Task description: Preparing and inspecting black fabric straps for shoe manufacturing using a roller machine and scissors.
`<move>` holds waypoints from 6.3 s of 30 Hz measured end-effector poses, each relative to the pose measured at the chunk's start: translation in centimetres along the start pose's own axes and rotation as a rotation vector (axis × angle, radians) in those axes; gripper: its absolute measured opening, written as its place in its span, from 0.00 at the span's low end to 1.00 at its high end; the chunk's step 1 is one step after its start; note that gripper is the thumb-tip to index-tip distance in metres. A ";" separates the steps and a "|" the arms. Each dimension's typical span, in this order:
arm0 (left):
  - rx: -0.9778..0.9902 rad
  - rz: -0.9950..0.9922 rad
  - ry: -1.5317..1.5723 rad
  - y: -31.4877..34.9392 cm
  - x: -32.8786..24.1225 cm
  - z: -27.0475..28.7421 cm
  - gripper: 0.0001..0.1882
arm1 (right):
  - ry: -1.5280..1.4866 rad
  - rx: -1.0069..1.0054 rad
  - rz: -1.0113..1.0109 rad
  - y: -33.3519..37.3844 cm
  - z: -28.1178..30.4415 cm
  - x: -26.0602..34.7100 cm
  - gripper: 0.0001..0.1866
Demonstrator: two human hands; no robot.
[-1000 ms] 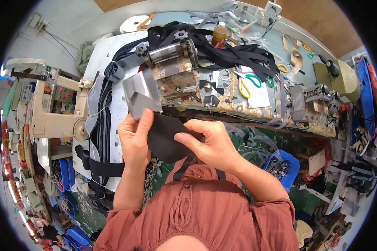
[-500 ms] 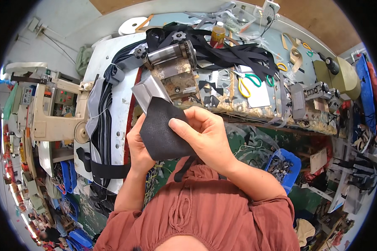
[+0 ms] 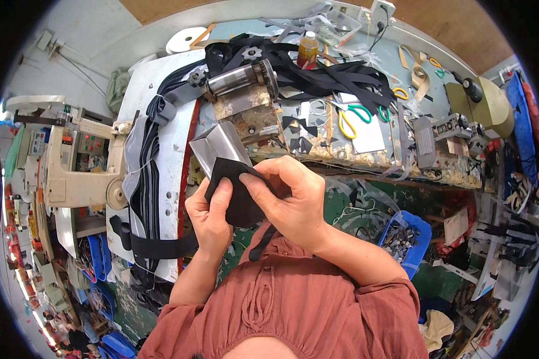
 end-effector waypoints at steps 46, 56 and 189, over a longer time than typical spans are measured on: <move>0.091 -0.152 -0.397 0.5 -1.1 0.3 0.05 | -0.179 0.290 -0.169 -3.3 0.0 2.4 0.11; 0.244 -0.061 -0.428 0.2 -1.5 0.5 0.09 | -0.062 0.260 -0.169 -4.3 0.7 2.4 0.06; -0.277 0.599 0.225 -10.4 13.4 2.3 0.12 | 0.054 0.293 -0.638 0.4 -0.1 -12.3 0.13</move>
Point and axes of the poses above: each hand's wrist, its own y-axis away from the middle knuckle, its own z-axis out of the back of the hand, x = y × z, the point moved 3 cm from there along -y, towards the middle knuckle, and after that the axes turned 6 degrees about -y, right-handed, at the moved point
